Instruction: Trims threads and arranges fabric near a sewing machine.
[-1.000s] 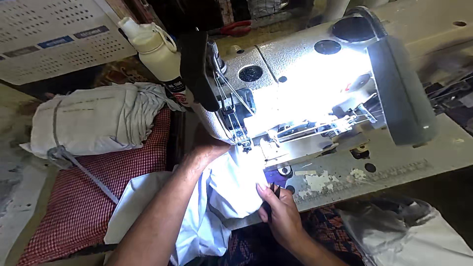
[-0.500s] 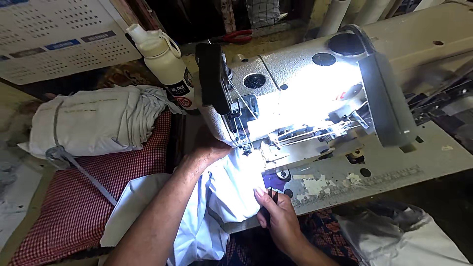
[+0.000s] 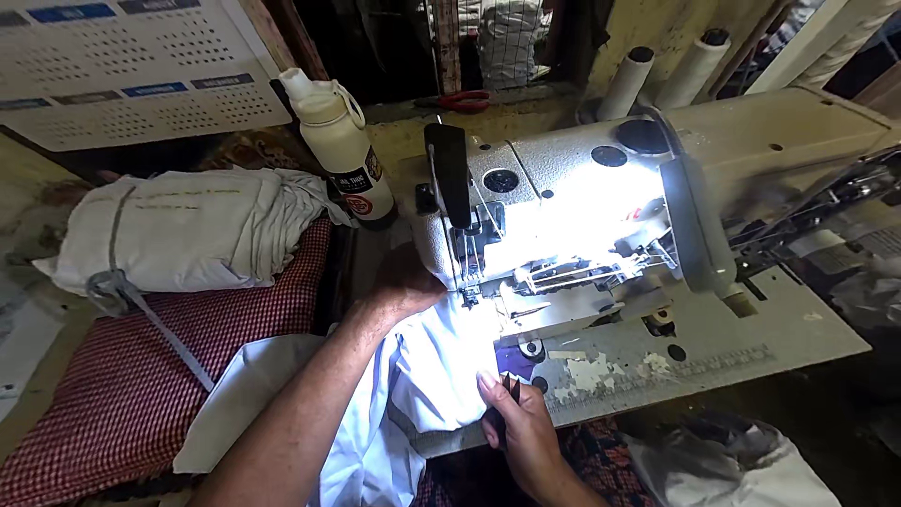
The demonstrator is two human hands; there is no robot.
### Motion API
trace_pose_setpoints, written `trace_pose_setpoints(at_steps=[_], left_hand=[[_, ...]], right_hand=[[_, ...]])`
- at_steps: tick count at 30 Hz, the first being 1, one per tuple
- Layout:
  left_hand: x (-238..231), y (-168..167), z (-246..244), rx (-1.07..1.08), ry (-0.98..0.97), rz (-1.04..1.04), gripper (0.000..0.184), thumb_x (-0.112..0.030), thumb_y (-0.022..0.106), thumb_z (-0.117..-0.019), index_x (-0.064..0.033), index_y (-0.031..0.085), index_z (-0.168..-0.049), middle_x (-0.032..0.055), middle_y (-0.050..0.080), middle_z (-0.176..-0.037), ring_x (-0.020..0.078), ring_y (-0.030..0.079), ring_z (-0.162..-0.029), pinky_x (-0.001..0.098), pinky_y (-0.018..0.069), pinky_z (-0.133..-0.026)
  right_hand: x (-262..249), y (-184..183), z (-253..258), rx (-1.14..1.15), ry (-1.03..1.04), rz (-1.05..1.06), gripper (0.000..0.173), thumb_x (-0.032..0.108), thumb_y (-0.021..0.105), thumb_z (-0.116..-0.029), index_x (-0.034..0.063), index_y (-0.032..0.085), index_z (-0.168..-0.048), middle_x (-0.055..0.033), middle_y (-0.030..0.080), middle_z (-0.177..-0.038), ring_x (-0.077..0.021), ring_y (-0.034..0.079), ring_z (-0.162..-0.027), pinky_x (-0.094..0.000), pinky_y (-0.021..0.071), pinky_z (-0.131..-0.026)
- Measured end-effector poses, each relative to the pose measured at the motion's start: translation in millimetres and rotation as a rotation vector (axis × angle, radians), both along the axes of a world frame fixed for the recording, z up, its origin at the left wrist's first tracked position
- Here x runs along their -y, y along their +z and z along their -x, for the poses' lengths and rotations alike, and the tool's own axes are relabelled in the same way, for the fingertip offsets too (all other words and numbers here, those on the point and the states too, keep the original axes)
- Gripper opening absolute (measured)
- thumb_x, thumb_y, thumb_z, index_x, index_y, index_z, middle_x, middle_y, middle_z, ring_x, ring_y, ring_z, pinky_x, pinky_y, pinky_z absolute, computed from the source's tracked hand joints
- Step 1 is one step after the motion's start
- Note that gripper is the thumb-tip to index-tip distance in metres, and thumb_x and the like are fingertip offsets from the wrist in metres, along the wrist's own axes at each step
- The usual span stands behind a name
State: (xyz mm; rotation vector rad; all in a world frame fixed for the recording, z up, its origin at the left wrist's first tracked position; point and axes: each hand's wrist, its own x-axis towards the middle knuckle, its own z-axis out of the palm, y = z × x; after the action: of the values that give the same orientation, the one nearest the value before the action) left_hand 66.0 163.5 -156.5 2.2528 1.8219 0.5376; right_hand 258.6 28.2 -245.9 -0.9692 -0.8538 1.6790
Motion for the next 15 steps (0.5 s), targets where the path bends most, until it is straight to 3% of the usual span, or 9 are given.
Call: trace_pose_setpoints(at_steps=[5, 8, 11, 12, 15], left_hand=[[2.5, -5.4, 0.2, 0.019, 0.022, -0.037, 0.02, -0.029, 0.076, -0.0835, -0.0092, 0.072, -0.089, 0.0107, 0.071, -0.088, 0.0279, 0.069, -0.089, 0.0531, 0.0533, -0.075], [31.6, -9.1, -9.0, 0.085, 0.109, -0.193, 0.027, -0.031, 0.072, -0.0879, -0.0071, 0.073, -0.1, 0.0133, 0.072, -0.102, 0.0301, 0.069, -0.101, 0.0545, 0.0548, -0.088], [69.5, -27.5, -15.0, 0.081, 0.1, -0.324, 0.04, -0.044, 0.064, -0.0912, -0.0091, 0.073, -0.11, 0.0137, 0.071, -0.113, 0.0311, 0.066, -0.112, 0.052, 0.0513, -0.098], [76.5, -37.1, -12.2, 0.074, 0.087, -0.337, 0.038, -0.043, 0.06, -0.0936, -0.0127, 0.072, -0.111, 0.0106, 0.069, -0.117, 0.0288, 0.063, -0.116, 0.0487, 0.0496, -0.1], [80.2, -48.8, 0.5, 0.144, 0.087, -0.37, 0.025, -0.038, 0.061, -0.0961, -0.0166, 0.074, -0.099, 0.0047, 0.07, -0.116, 0.0228, 0.062, -0.116, 0.0425, 0.0501, -0.099]], right_hand=[[-3.3, -5.9, 0.1, 0.035, 0.004, 0.009, 0.035, 0.023, 0.055, -0.1033, 0.0058, 0.061, -0.073, -0.0008, 0.052, -0.052, -0.0067, 0.048, -0.042, -0.0219, 0.0417, -0.043], [-5.6, -10.4, -4.3, 0.085, 0.018, 0.027, 0.034, 0.024, 0.056, -0.1034, 0.0057, 0.062, -0.075, -0.0006, 0.053, -0.053, -0.0071, 0.048, -0.043, -0.0224, 0.0421, -0.043], [-5.0, -14.6, -10.5, 0.118, 0.032, 0.01, 0.032, 0.026, 0.059, -0.1017, 0.0074, 0.062, -0.076, 0.0005, 0.053, -0.054, -0.0066, 0.049, -0.044, -0.0224, 0.0424, -0.043], [-4.1, -15.5, -12.1, 0.12, 0.03, -0.006, 0.032, 0.027, 0.06, -0.1015, 0.0069, 0.063, -0.076, 0.0002, 0.053, -0.054, -0.0065, 0.048, -0.043, -0.0225, 0.0422, -0.043], [0.7, -10.6, -15.6, 0.123, 0.038, -0.039, 0.032, 0.028, 0.062, -0.1012, 0.0066, 0.065, -0.077, 0.0, 0.053, -0.055, -0.0062, 0.048, -0.043, -0.0219, 0.0419, -0.042]])
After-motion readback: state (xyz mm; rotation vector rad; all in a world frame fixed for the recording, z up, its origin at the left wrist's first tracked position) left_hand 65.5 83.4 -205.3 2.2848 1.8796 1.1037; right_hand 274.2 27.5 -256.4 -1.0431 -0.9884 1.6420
